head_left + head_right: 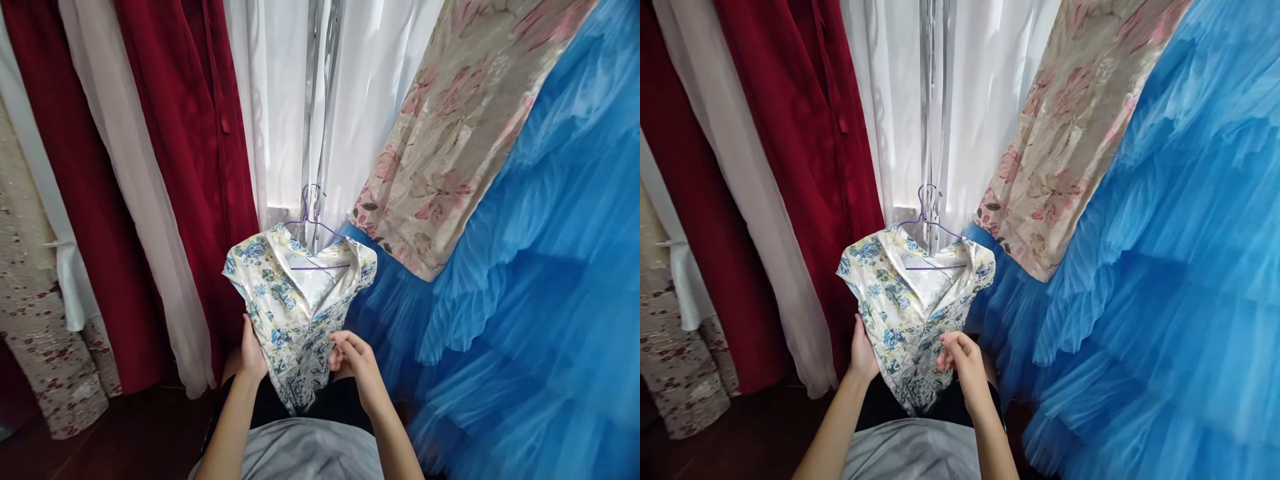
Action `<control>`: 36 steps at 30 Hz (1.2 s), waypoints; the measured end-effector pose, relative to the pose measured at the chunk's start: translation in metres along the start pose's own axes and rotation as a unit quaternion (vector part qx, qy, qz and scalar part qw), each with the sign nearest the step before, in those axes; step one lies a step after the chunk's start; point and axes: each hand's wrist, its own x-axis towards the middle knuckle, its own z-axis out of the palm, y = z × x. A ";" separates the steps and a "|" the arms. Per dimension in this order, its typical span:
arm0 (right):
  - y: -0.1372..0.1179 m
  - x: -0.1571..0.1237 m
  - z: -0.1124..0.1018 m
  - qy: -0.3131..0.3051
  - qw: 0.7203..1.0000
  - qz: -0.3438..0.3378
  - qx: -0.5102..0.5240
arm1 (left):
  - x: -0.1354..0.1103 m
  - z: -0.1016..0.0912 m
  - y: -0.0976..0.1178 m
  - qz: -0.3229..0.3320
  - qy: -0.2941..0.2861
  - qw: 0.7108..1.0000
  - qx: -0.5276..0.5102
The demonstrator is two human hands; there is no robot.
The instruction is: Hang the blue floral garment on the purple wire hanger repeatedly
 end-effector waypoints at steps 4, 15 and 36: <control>0.017 0.044 0.024 0.004 0.990 -0.047 -0.136 | -0.007 -0.005 0.003 -0.054 0.048 0.997 0.018; 0.025 0.045 0.033 -0.026 0.973 -0.015 -0.231 | -0.019 0.007 -0.006 -0.093 0.031 0.995 0.022; 0.009 0.034 0.013 -0.038 0.992 0.004 -0.123 | -0.022 0.029 -0.064 0.227 -0.086 0.868 0.434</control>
